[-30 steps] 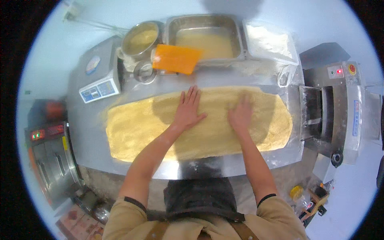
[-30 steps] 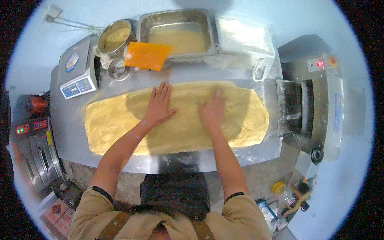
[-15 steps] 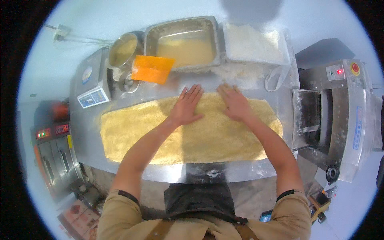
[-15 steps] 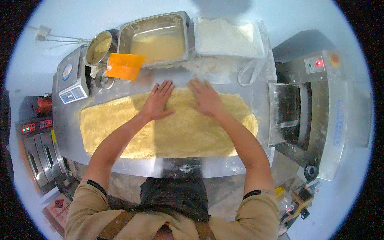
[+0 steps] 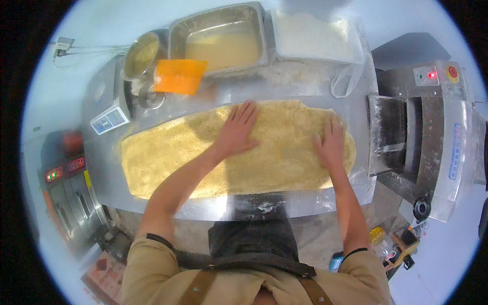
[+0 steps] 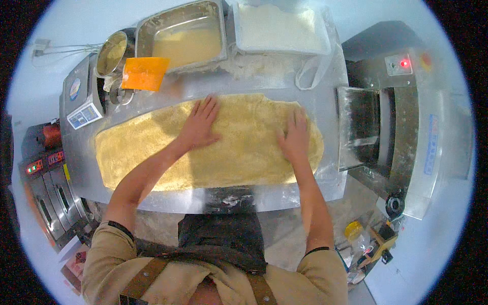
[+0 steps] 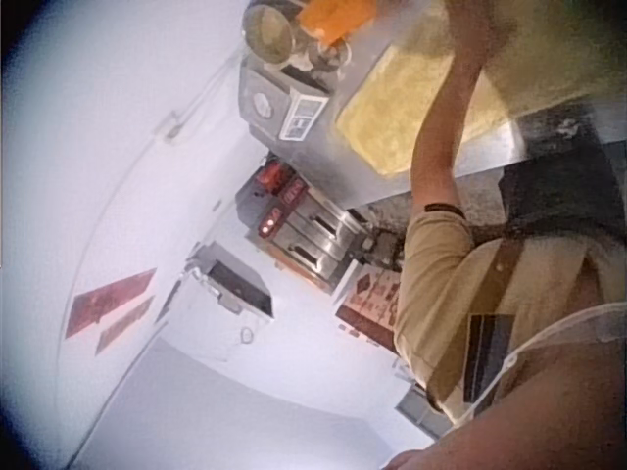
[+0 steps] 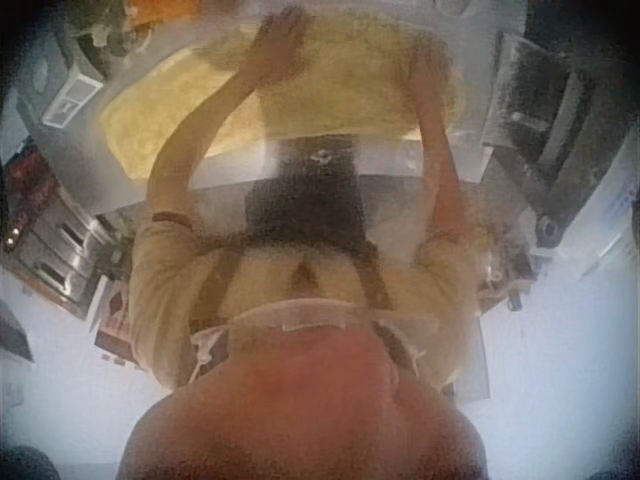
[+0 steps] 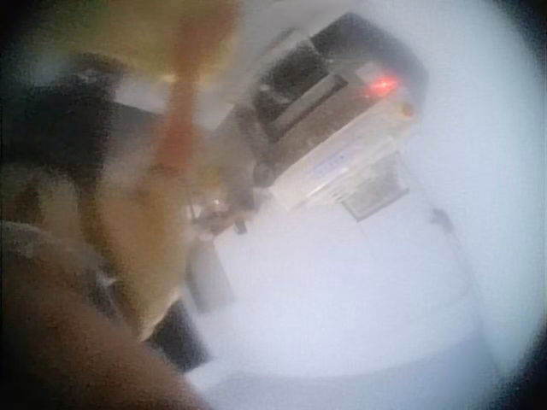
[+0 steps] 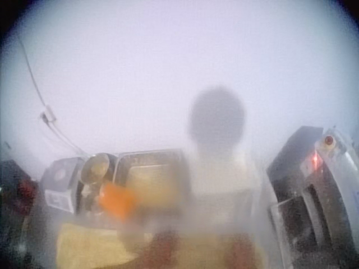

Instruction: The person prepares a large sheet of dough by brushing it with a liquid and sprinkling it with a powder, then folds and cuts it. The person then retrieves a tray of baked pastries from an oven and places them on a cooling rack.

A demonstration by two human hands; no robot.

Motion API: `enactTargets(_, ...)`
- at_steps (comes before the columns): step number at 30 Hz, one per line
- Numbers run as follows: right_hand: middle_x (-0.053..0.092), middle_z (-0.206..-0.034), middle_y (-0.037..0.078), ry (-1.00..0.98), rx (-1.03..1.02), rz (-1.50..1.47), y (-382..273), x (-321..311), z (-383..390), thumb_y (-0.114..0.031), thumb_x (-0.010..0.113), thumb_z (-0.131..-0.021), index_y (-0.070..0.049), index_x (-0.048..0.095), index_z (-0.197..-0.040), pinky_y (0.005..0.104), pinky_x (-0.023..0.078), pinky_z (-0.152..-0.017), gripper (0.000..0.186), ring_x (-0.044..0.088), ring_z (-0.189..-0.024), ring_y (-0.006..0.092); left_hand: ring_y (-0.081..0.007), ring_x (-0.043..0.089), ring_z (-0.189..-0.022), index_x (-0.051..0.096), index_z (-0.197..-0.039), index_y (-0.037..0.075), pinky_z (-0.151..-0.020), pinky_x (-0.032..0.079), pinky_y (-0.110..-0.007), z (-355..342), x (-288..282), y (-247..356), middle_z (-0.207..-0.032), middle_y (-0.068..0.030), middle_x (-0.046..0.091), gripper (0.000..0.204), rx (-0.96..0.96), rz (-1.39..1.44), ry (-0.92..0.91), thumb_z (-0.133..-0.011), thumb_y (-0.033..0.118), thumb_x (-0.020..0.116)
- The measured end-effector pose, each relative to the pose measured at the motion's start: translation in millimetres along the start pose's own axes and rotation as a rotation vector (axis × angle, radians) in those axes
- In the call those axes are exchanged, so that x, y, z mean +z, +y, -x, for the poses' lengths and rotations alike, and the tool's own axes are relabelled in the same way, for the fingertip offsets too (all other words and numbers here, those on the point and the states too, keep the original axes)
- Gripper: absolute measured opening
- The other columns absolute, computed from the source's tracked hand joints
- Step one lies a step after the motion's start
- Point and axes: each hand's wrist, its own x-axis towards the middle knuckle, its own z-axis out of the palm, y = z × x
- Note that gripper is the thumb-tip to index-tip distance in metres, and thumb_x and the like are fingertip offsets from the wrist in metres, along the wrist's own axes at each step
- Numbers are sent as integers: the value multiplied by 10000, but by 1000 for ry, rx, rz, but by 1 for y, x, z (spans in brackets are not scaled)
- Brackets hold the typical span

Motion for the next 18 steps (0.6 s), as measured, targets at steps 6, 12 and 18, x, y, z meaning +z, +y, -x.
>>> enactTargets(6, 413, -1721, 218, -208, -218, -73, -67, 51, 111, -434, 771, -918, -13, 510, -1600, 579, 218, -1345, 843, 325, -1622, 398, -420, 185, -1678, 350, -1701, 54, -1343, 141, -628, 155, 39, 56, -1802, -244, 212, 1145, 40, 101, -230, -833, 675, 765)
enactTargets(12, 438, -1691, 249, -267, -215, -36, -150, 75, 79, -475, 732, -952, 3, 524, -1585, 622, 230, -1324, 820, 355, -1599, 419, -421, 174, -1680, 332, -1711, 68, -1356, 142, -607, 223, 32, -1, -1800, -258, 197, 1204, -273, 49, 47, -762, 559, 886)
enactTargets(18, 357, -1745, 224, -134, -240, 2, -238, 97, 95, -474, 713, -982, -2, 439, -1650, 621, 180, -1336, 863, 269, -1641, 434, -438, 128, -1684, 219, -1743, 52, -1353, 140, -591, 332, 17, -67, -1796, -285, 168, 1191, -750, 7, 246, -827, 449, 869)
